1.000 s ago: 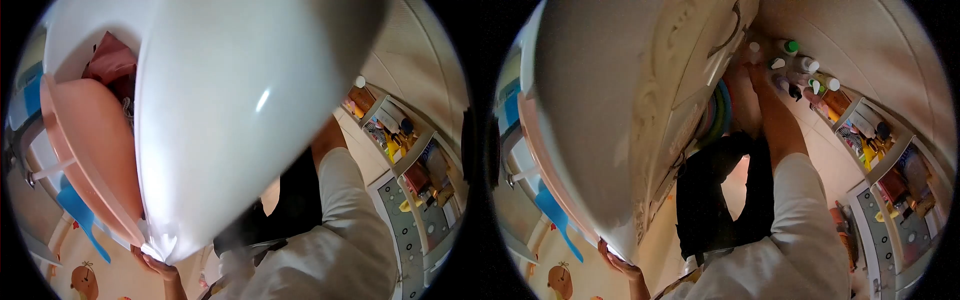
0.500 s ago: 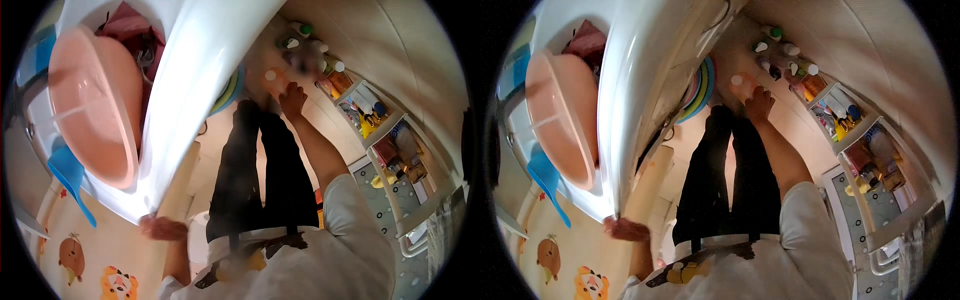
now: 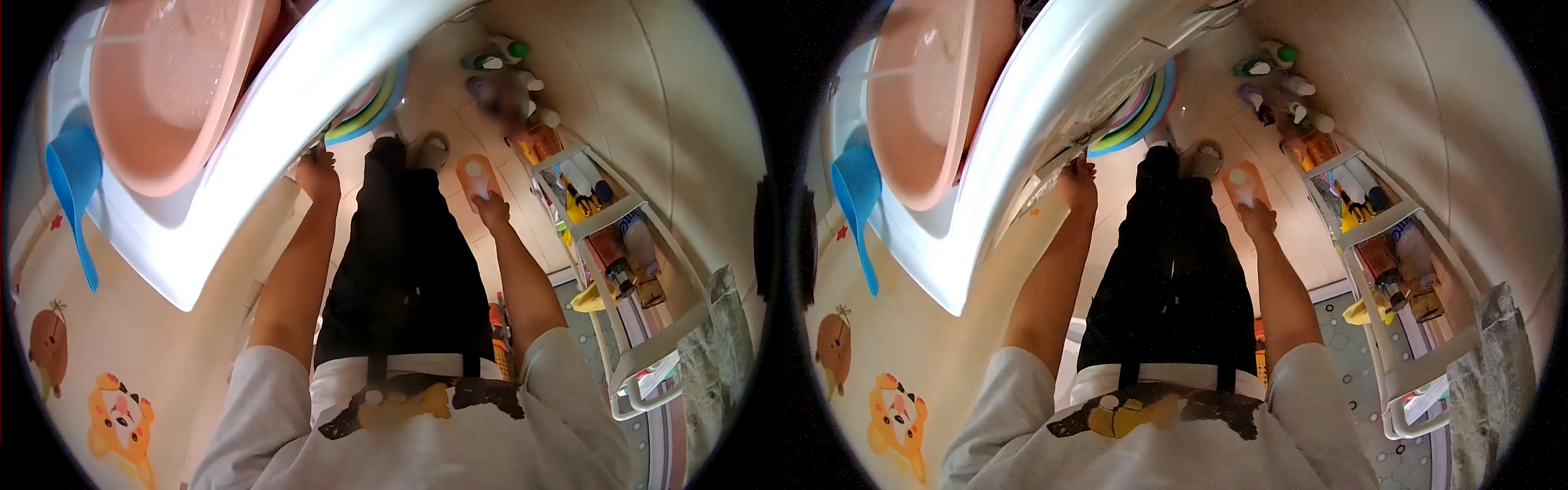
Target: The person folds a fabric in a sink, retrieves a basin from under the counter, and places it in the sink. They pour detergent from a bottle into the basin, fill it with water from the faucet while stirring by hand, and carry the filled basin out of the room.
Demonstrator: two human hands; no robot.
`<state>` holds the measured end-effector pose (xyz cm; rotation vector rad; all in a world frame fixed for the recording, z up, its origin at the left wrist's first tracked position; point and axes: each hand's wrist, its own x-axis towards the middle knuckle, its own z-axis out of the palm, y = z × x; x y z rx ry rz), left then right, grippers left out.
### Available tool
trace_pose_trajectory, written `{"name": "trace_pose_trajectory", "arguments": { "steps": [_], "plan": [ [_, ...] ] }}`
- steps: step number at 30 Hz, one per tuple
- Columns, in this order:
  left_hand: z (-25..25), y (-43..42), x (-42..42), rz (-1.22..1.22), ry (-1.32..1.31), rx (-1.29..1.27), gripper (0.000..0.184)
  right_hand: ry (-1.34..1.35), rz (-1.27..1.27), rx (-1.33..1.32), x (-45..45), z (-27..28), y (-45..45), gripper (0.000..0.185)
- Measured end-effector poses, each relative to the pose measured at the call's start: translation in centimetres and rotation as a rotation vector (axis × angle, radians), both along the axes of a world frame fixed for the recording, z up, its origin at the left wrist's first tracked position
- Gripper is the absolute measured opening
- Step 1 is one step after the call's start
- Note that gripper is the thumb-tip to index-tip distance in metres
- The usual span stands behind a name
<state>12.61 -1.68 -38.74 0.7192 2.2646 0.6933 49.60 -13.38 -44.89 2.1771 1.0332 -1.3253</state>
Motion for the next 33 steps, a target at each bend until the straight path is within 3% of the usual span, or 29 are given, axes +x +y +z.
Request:
{"name": "trace_pose_trajectory", "arguments": {
  "steps": [3, 6, 10, 13, 16, 17, 20, 22, 24, 28, 33],
  "plan": [
    [0.2, -0.3, 0.3, -0.079, 0.147, 0.018, 0.029, 0.059, -0.043, -0.053, 1.7, 0.3, -2.6, 0.063],
    [1.5, 0.6, 1.4, -0.060, 0.245, 0.035, 0.030, 0.027, 0.093, 0.157, 2.1, 2.9, -3.7, 0.052],
    [0.5, 1.9, 0.4, -0.055, 0.269, 0.044, 0.030, 0.074, 0.115, 0.100, 2.8, 4.8, -4.9, 0.049],
    [-0.4, 1.8, -0.4, -0.009, 0.161, 0.033, 0.029, 0.100, -0.109, 0.254, 2.3, 5.1, -6.2, 0.046],
    [0.2, 0.5, -2.2, -0.155, -0.006, 0.113, 0.028, 0.136, -0.396, 0.302, 0.9, 6.2, -6.2, 0.047],
    [1.0, 0.1, -3.1, -0.263, 0.068, -0.018, 0.025, 0.113, -0.304, 0.246, 0.6, 7.2, -5.4, 0.049],
    [3.9, -0.9, -4.4, -0.359, -0.282, -0.426, 0.026, 0.006, -0.094, 0.265, -0.6, 10.2, -4.7, 0.050],
    [8.3, -2.7, -1.4, -0.338, -0.472, -0.177, 0.024, -0.021, 0.031, 0.477, -2.0, 15.5, -2.7, 0.038],
    [13.4, -3.2, 2.1, -0.502, -0.478, -0.185, 0.024, 0.096, 0.051, 0.578, -3.1, 22.4, 0.1, 0.026],
    [30.3, 0.9, 7.5, -0.806, -0.528, 0.160, 0.034, 0.246, 0.147, 0.845, -4.1, 34.4, 3.4, 0.018],
    [42.8, 4.6, 7.3, -1.104, -0.318, 0.517, 0.054, 0.365, 0.294, 1.049, -6.3, 46.6, 8.6, 0.012]
  ]
}}
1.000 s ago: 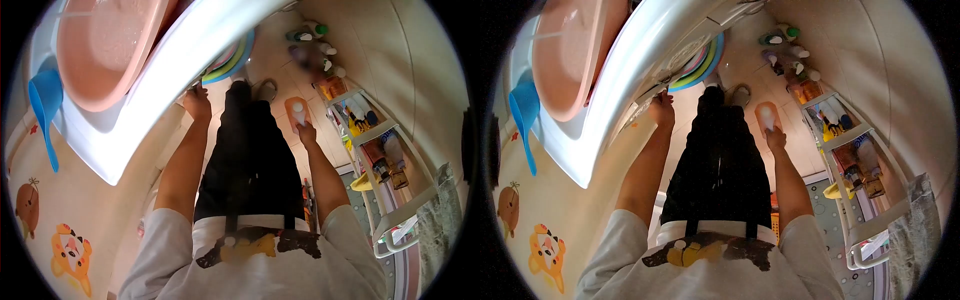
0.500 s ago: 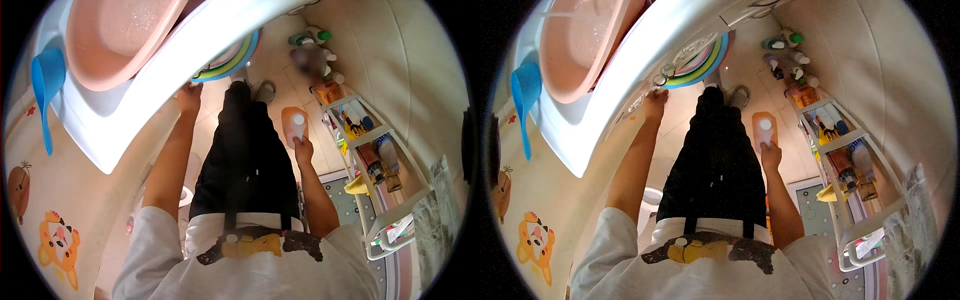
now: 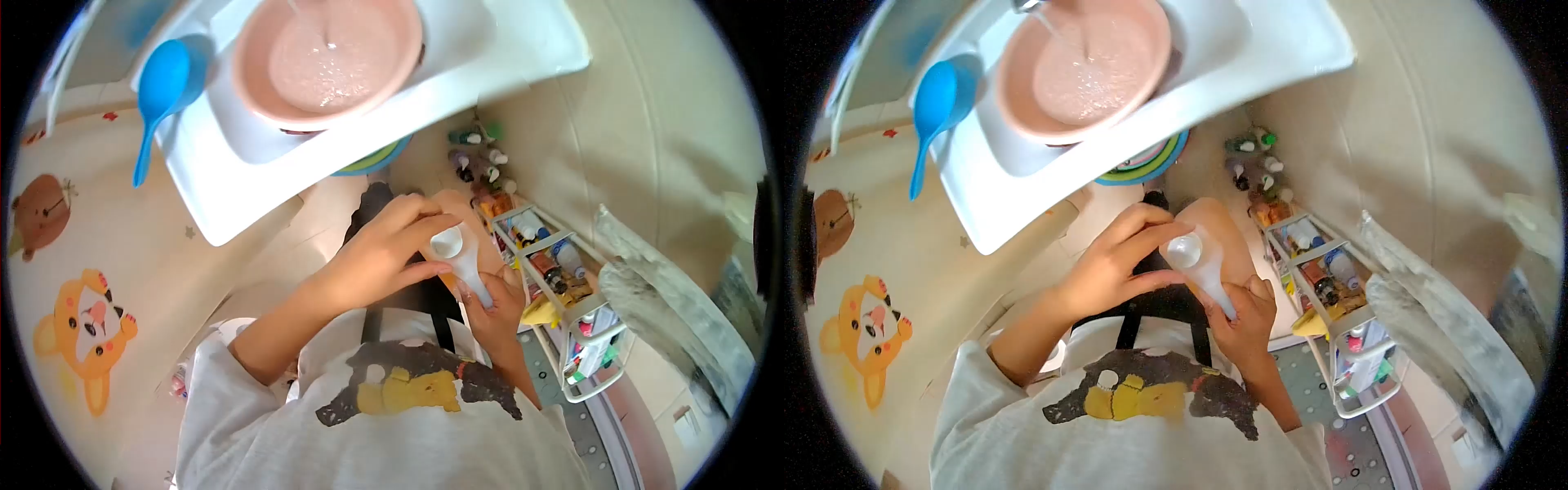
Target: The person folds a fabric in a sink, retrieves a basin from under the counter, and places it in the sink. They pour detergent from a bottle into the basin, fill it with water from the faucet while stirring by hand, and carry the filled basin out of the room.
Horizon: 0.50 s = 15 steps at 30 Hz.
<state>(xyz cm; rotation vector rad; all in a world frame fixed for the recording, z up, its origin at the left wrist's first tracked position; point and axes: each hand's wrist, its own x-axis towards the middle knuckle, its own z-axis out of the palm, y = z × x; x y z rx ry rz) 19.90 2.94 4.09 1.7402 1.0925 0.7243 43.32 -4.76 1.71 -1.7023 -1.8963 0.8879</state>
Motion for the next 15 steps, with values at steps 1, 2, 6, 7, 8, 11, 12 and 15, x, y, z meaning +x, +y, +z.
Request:
{"name": "trace_pose_trajectory", "arguments": {
  "steps": [1, 2, 6, 7, 8, 11, 12, 15],
  "plan": [
    [2.0, 0.5, -0.3, -0.003, 0.000, 0.044, 0.056, 0.003, 0.035, 0.028, -0.5, 2.1, 0.7, 0.012],
    [3.5, 0.9, -1.0, -0.004, 0.000, 0.071, 0.056, 0.036, 0.015, 0.011, -0.8, 3.6, 1.3, 0.014],
    [9.2, 2.6, -4.6, -0.040, 0.011, 0.129, 0.054, 0.149, 0.071, 0.125, -3.0, 10.2, 4.3, 0.015],
    [10.3, 2.9, -5.5, -0.059, 0.016, 0.121, 0.053, 0.128, 0.100, 0.142, -3.6, 11.7, 5.0, 0.016],
    [11.2, 3.1, -6.1, -0.047, 0.022, 0.209, 0.049, 0.108, 0.126, 0.160, -4.2, 13.0, 5.6, 0.016],
    [12.8, 3.9, -7.7, -0.046, 0.029, 0.273, 0.046, 0.076, 0.157, 0.223, -5.6, 14.8, 6.9, 0.017],
    [12.8, 4.0, -7.9, -0.023, -0.015, 0.288, 0.044, 0.086, 0.154, 0.229, -6.0, 14.8, 7.1, 0.018],
    [12.2, 4.5, -8.6, -0.006, -0.065, 0.367, 0.047, 0.101, 0.108, 0.232, -7.2, 14.7, 7.5, 0.017]
  ]
}}
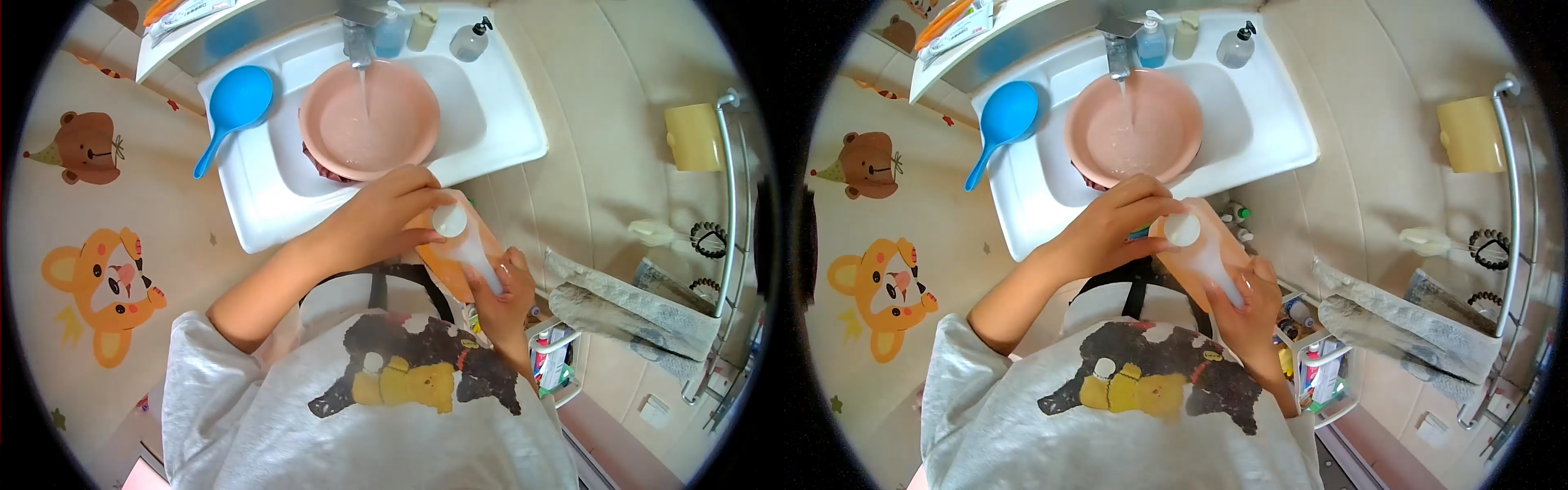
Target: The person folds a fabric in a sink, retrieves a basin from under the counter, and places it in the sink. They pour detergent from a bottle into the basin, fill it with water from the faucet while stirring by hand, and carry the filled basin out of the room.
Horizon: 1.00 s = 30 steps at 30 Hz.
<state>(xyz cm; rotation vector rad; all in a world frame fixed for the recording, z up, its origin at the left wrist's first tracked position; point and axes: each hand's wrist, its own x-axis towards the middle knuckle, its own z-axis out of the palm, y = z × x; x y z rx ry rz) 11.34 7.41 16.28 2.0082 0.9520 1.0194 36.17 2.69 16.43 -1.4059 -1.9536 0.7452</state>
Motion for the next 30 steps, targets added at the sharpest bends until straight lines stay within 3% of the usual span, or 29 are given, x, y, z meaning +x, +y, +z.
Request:
{"name": "trace_pose_trajectory", "arguments": {
  "steps": [3, 6, 9, 13, 16, 22, 25, 28, 30],
  "plan": [
    [-1.0, 0.2, -0.3, 0.026, 0.112, 0.115, 0.051, -0.010, 0.001, -0.019, -1.0, 0.5, 0.4, 0.018],
    [-0.9, 1.0, -1.2, -0.041, 0.385, 0.219, 0.047, -0.035, 0.025, -0.002, -1.4, 0.3, 1.1, 0.019],
    [-0.2, 3.4, -1.8, -0.186, 0.633, 0.527, 0.040, -0.042, 0.072, 0.019, -1.1, -0.4, 1.6, 0.019],
    [-0.9, 6.4, -1.6, -0.403, 0.623, 0.666, 0.031, -0.042, 0.108, -0.019, -0.9, 0.3, 2.9, 0.019],
    [-0.9, 7.4, -1.0, -0.428, 0.656, 0.662, 0.032, -0.021, 0.137, 0.001, 0.0, -0.8, 3.9, 0.018],
    [-2.4, 7.3, 0.5, -0.272, 0.634, 0.538, 0.031, 0.020, 0.171, -0.003, 1.0, -1.3, 6.0, 0.018],
    [-0.4, 7.2, 2.2, -0.129, 0.823, 0.379, 0.036, 0.073, 0.092, -0.090, 1.1, -0.7, 6.7, 0.017],
    [1.7, 8.2, 4.6, -0.003, 1.065, -0.035, 0.041, 0.033, 0.082, -0.074, 1.6, -1.6, 7.8, 0.018],
    [5.6, 10.3, 5.7, -0.138, 1.206, -0.423, 0.042, 0.044, 0.107, -0.039, 1.5, -1.4, 8.7, 0.019]
  ]
}}
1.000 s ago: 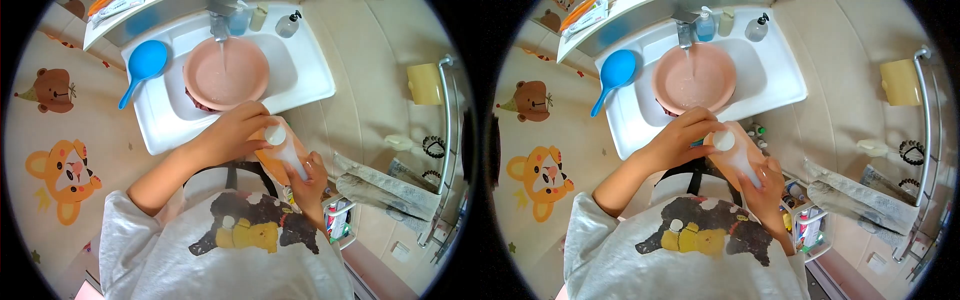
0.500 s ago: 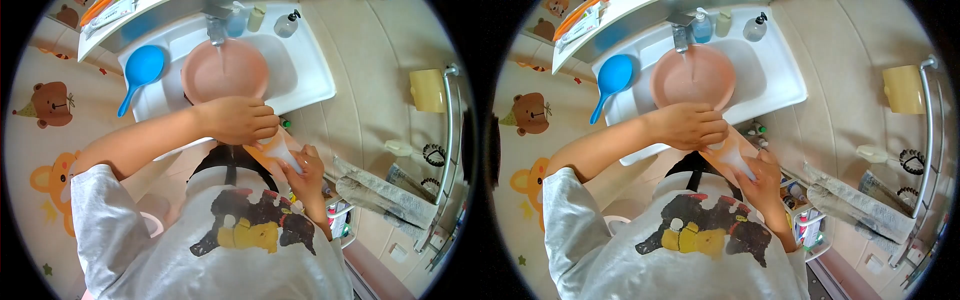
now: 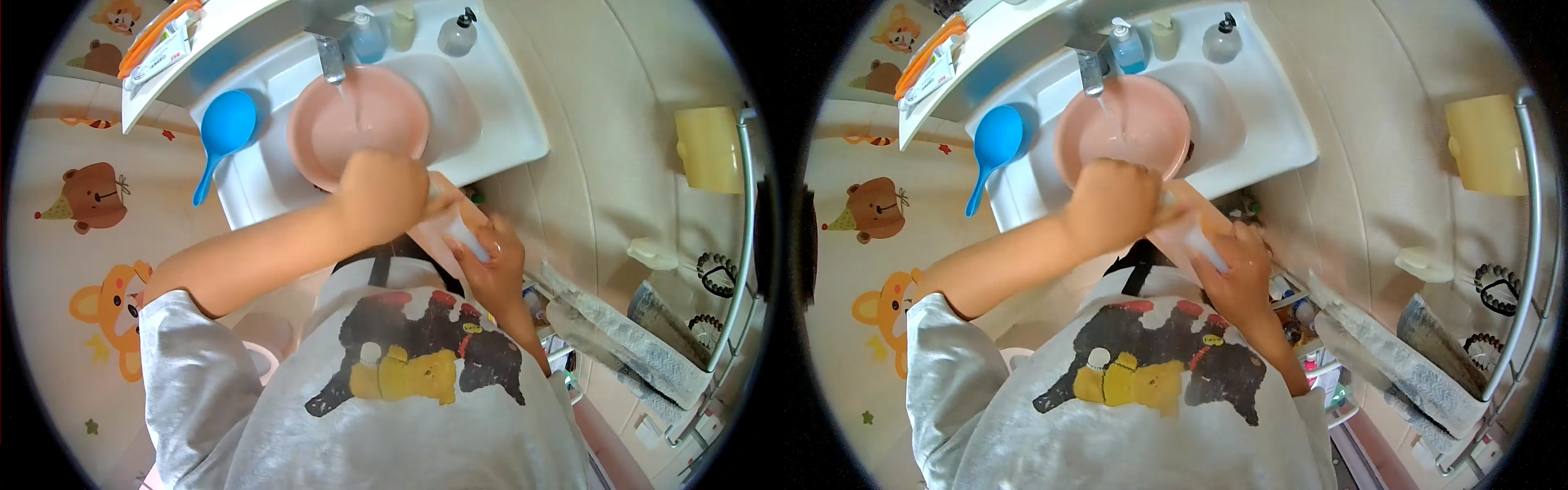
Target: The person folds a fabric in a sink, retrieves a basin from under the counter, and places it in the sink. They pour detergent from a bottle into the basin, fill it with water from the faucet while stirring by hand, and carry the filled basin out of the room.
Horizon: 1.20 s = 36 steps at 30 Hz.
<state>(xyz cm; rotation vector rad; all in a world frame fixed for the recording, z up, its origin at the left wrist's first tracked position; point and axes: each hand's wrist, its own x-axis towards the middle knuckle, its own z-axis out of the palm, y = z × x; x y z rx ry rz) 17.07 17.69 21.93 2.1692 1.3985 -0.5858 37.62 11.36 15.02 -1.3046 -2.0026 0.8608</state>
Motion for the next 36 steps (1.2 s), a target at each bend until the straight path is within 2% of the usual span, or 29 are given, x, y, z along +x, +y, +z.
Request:
{"name": "trace_pose_trajectory", "arguments": {
  "steps": [2, 4, 5, 8, 12, 13, 16, 17, 19, 21, 23, 26, 27, 29, 32, 36],
  "plan": [
    [-0.1, 1.1, -0.3, 0.013, -0.105, -0.006, 0.041, 0.019, -0.008, -0.021, 0.3, -0.2, 0.7, 0.020],
    [-2.0, 1.0, -2.4, -0.022, -0.460, 0.377, 0.039, 0.052, -0.045, -0.086, 0.6, -0.4, 1.4, 0.020],
    [-2.2, 1.2, -2.8, -0.123, -0.682, 0.517, 0.036, 0.079, -0.090, -0.136, 0.8, -0.7, 1.8, 0.019],
    [-2.4, 2.1, -3.2, -0.279, -0.682, 0.374, 0.042, 0.049, -0.095, -0.167, 0.7, 0.9, 3.2, 0.018],
    [-1.7, 3.3, -3.1, -0.198, -0.581, 0.419, 0.035, 0.141, -0.122, -0.257, 1.1, 0.9, 4.8, 0.016],
    [-2.4, 4.0, -3.5, -0.231, -0.596, 0.526, 0.027, 0.163, -0.140, -0.274, 1.3, 0.9, 5.2, 0.017],
    [0.6, 4.2, -3.0, -0.034, -0.365, 0.394, 0.035, 0.235, -0.109, -0.342, 1.0, 2.3, 6.2, 0.012],
    [0.7, 5.1, -2.6, -0.142, -0.286, 0.465, 0.047, 0.275, -0.131, -0.357, 0.6, 2.8, 6.6, 0.018],
    [6.2, 7.3, -2.2, -0.159, -0.142, 0.065, 0.061, 0.309, -0.112, -0.425, 0.3, 4.0, 7.4, 0.017],
    [7.1, 7.7, -2.2, -0.197, -0.211, 0.133, 0.066, 0.350, -0.080, -0.457, 0.3, 4.7, 8.4, 0.016],
    [3.7, 6.0, -2.9, -0.231, -0.505, 0.659, 0.063, 0.408, -0.100, -0.500, 0.3, 5.6, 9.2, 0.017],
    [3.3, 5.8, -4.0, -0.343, -0.694, 0.769, 0.054, 0.465, -0.068, -0.518, 0.8, 6.7, 10.9, 0.019],
    [4.1, 6.0, -4.5, -0.326, -0.684, 0.629, 0.052, 0.443, -0.035, -0.511, 1.6, 7.0, 11.7, 0.020],
    [4.7, 6.2, -5.0, -0.306, -0.757, 0.522, 0.046, 0.459, -0.036, -0.445, 1.1, 7.6, 11.9, 0.021],
    [5.8, 5.9, -5.8, -0.239, -0.904, 0.565, 0.035, 0.460, -0.025, -0.384, 1.4, 8.3, 12.5, 0.023],
    [8.3, 4.0, -6.4, -0.104, -0.855, 0.640, 0.025, 0.489, -0.015, -0.336, 0.5, 9.0, 12.6, 0.023]
  ]
}}
